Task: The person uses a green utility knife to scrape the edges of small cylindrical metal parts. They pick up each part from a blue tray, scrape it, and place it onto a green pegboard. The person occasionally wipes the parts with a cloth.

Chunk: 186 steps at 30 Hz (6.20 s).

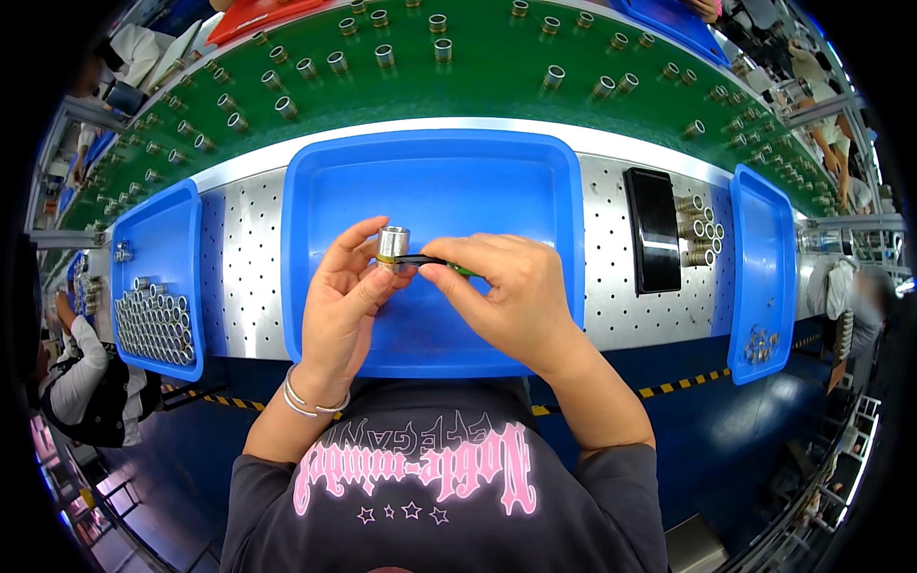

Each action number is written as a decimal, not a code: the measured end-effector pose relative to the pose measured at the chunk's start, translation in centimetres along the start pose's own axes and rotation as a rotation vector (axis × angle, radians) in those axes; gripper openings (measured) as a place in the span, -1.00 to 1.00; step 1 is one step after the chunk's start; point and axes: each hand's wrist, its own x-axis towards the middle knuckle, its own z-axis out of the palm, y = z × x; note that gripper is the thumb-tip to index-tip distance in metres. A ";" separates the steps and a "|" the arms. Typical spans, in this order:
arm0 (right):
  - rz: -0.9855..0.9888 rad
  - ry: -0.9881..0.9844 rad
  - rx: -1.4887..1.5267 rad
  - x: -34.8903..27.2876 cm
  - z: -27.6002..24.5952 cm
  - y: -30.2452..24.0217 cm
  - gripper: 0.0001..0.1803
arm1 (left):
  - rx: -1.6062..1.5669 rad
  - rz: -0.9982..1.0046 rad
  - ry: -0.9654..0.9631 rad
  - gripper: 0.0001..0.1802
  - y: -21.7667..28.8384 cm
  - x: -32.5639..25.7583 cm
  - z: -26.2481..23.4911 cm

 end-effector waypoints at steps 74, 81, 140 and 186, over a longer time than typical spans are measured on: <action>0.024 -0.020 -0.023 -0.3 -0.9 0.1 -0.87 | -0.045 -0.036 -0.077 -0.47 -0.4 0.6 0.6; 0.033 -0.018 -0.013 -0.4 -1.0 0.3 -0.88 | -0.034 -0.036 -0.080 -0.47 -0.5 0.6 0.8; -0.159 -0.059 -0.037 4.1 1.3 1.0 -0.76 | 0.920 0.359 -0.087 -0.56 4.1 4.4 -1.5; 0.254 -0.088 0.535 -0.1 1.0 -1.8 -0.97 | -0.021 -0.220 -0.105 -0.52 3.0 0.2 -2.6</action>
